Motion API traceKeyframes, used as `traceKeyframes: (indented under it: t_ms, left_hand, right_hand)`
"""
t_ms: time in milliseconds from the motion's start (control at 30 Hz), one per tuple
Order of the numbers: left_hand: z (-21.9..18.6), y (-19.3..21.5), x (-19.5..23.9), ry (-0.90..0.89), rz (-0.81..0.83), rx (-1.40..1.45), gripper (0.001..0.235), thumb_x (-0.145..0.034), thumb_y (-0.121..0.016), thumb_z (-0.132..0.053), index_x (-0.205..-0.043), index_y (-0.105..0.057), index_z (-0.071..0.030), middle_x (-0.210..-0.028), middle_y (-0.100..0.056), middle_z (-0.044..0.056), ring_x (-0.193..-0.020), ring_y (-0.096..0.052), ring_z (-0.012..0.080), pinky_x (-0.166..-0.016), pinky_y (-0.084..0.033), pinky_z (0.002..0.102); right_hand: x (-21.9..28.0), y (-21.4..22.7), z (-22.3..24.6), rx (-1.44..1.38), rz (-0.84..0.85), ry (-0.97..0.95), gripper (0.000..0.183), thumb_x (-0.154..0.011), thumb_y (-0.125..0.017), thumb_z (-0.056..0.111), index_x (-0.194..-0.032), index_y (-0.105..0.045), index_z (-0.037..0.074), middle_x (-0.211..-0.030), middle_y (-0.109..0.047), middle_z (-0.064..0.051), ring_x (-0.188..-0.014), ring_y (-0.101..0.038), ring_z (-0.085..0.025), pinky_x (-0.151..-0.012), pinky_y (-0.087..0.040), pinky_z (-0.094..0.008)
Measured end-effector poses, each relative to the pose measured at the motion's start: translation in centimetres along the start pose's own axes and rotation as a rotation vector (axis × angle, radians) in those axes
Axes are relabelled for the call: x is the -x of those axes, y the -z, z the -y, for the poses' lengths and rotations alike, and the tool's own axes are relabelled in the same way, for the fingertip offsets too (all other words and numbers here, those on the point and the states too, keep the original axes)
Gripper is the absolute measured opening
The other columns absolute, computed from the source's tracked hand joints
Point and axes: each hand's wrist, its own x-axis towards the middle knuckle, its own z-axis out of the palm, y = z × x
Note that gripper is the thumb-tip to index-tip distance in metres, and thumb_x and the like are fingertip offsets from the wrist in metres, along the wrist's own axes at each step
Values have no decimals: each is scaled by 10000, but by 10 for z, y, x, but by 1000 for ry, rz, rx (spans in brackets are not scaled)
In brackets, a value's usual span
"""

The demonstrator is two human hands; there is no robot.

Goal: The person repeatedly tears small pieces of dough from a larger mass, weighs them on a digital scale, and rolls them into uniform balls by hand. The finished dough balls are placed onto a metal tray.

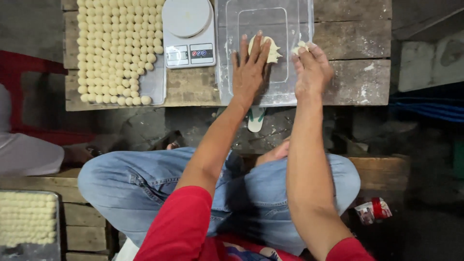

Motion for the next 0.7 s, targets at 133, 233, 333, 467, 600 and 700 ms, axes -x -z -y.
traceKeyframes:
  t_ms: [133, 233, 333, 467, 600, 700]
  left_hand:
    - [4, -1, 3, 10, -74, 82, 671, -1173, -493, -368, -1712, -99, -297, -1776, -68, -41, -1665, -73, 351, -1277, -324, 619]
    - [6, -17, 14, 8, -150, 41, 713, -1206, -477, -585, -1711, -43, -328, -1777, -17, -52, -1673, -48, 338, -1312, -308, 586]
    - [9, -22, 5, 17, -106, 58, 670, -1208, -480, -595, -1698, -59, -417, -1774, 2, -91, -1674, -17, 327, -1339, -260, 600]
    - [6, -12, 4, 58, 49, -24, 597, -1228, -481, -621, -1683, -142, -432, -1764, -100, -89, -1659, -92, 332, -1350, -273, 577]
    - [10, 1, -4, -22, -100, 174, 627, -1178, -477, -478, -1705, -164, -345, -1780, -58, -29, -1674, -90, 356, -1291, -323, 613]
    - [16, -7, 0, -26, -42, 240, 711, -1143, -566, -437, -1710, -156, -313, -1781, -51, -38, -1669, -30, 354, -1276, -282, 673]
  right_hand:
    - [-16, 14, -20, 588, 26, 256, 320, -730, -860, 95, -1028, -768, 24, -915, -758, -39, -862, -712, -157, -785, -630, -338]
    - [-11, 17, -43, 914, 157, 393, 411, -686, -923, 222, -1040, -786, 62, -906, -778, 0, -838, -705, -88, -732, -589, -254]
    - [-10, 8, -50, 1024, 218, 549, 297, -718, -912, 167, -973, -774, 106, -891, -786, 2, -797, -724, -103, -711, -593, -241]
    - [-3, 2, -47, 1182, 190, 648, 154, -739, -851, 120, -879, -796, 148, -765, -763, 47, -711, -700, -71, -640, -589, -253]
    - [-4, -10, -46, 1323, 37, 546, 175, -668, -785, 294, -819, -761, 209, -648, -608, 78, -642, -524, -84, -603, -479, -314]
    - [-7, -3, -52, 1179, 181, 535, 262, -756, -889, 274, -950, -774, 141, -848, -744, 52, -787, -665, -63, -702, -547, -226]
